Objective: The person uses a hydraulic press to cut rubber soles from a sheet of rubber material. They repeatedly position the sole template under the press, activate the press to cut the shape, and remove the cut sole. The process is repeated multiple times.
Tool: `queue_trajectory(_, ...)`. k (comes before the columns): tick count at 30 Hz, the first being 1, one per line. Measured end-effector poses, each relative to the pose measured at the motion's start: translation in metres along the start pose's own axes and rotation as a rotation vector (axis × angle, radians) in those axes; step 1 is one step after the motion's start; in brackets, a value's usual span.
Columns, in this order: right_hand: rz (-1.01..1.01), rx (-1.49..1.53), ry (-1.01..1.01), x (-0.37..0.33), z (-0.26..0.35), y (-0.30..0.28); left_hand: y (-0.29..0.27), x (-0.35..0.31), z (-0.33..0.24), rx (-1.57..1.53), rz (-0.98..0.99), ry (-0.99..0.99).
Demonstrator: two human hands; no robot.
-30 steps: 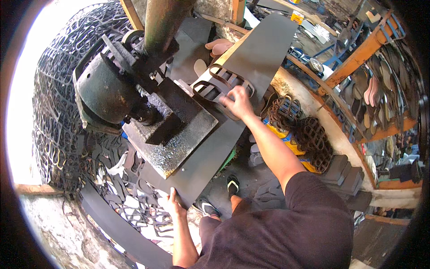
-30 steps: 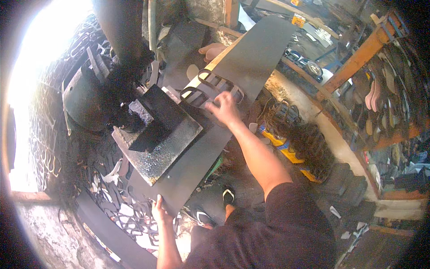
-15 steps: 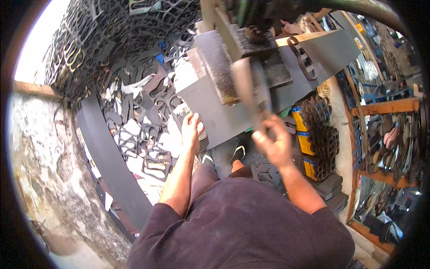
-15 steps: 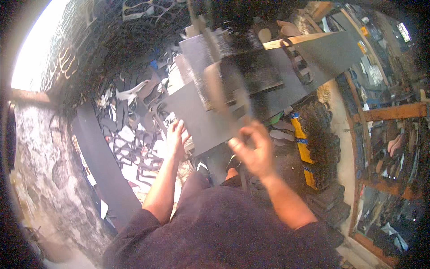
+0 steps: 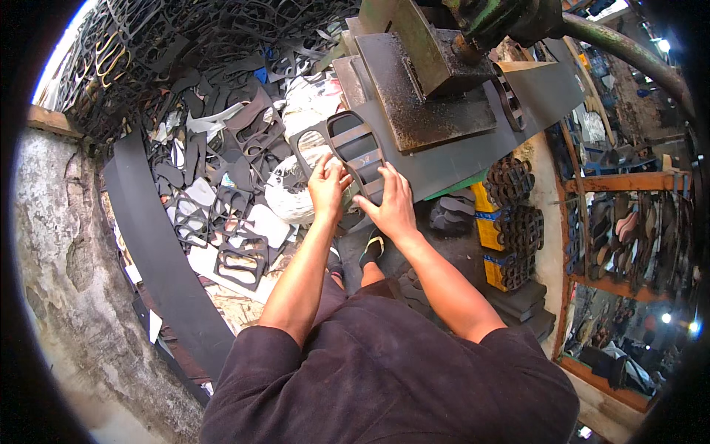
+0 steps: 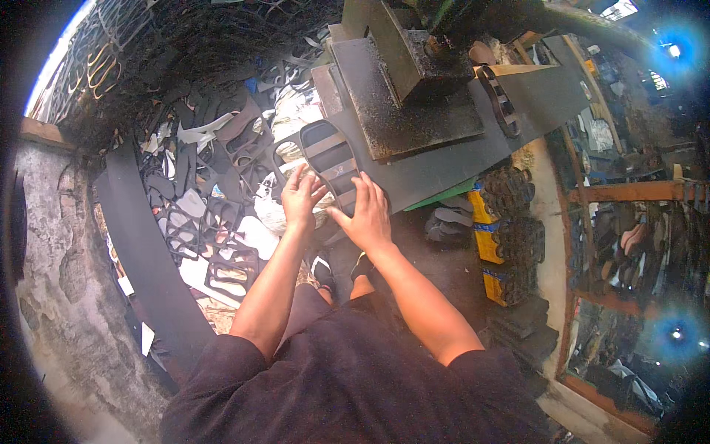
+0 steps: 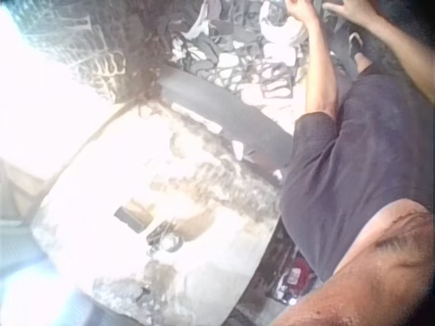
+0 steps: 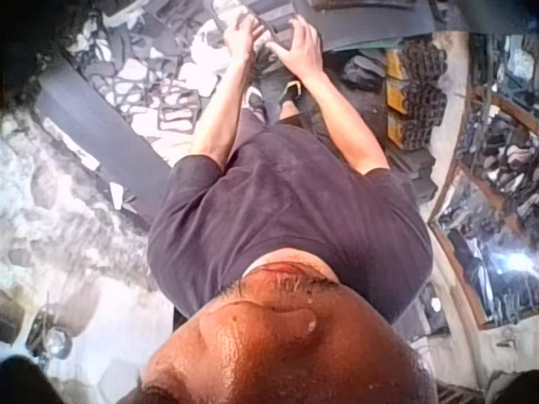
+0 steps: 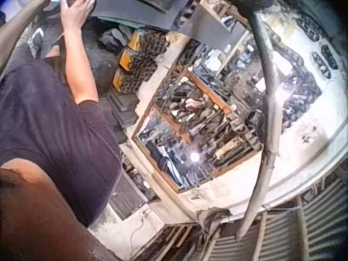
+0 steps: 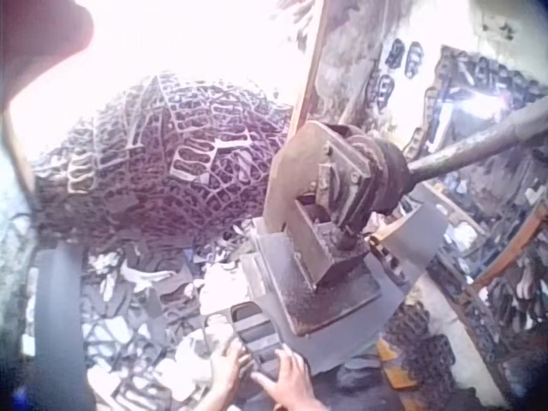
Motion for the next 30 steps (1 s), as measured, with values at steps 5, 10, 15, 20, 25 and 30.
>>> queue_trajectory(5,0.104,-0.025,-0.031,-0.030,-0.034,-0.026,0.009,-0.005,-0.005,0.095,0.082,0.086)
queue_trajectory(10,0.057,0.015,-0.074,-0.032,-0.035,-0.029,0.009,-0.007,-0.004,0.060,0.053,0.063)
queue_trajectory(15,0.096,0.056,-0.053,-0.036,-0.041,-0.031,0.005,-0.016,-0.008,0.002,0.097,0.035)
queue_trajectory(20,0.085,0.032,-0.047,-0.037,-0.055,-0.041,0.013,-0.016,-0.004,0.013,0.165,0.030)
queue_trajectory(25,0.143,-0.242,0.027,-0.012,-0.112,-0.082,0.057,-0.014,0.025,0.019,0.148,0.019)
queue_trajectory(30,0.145,-0.348,0.126,0.016,-0.163,-0.095,0.103,-0.019,0.023,0.116,0.329,-0.051)
Point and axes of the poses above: each hand's wrist, its own x-axis towards the middle knuckle, its own y-axis out of the palm, z = x × y, the point moved 3 cm from there along x, towards the middle knuckle, and after that the axes turned 13 degrees about -z, right-handed, at the moved point
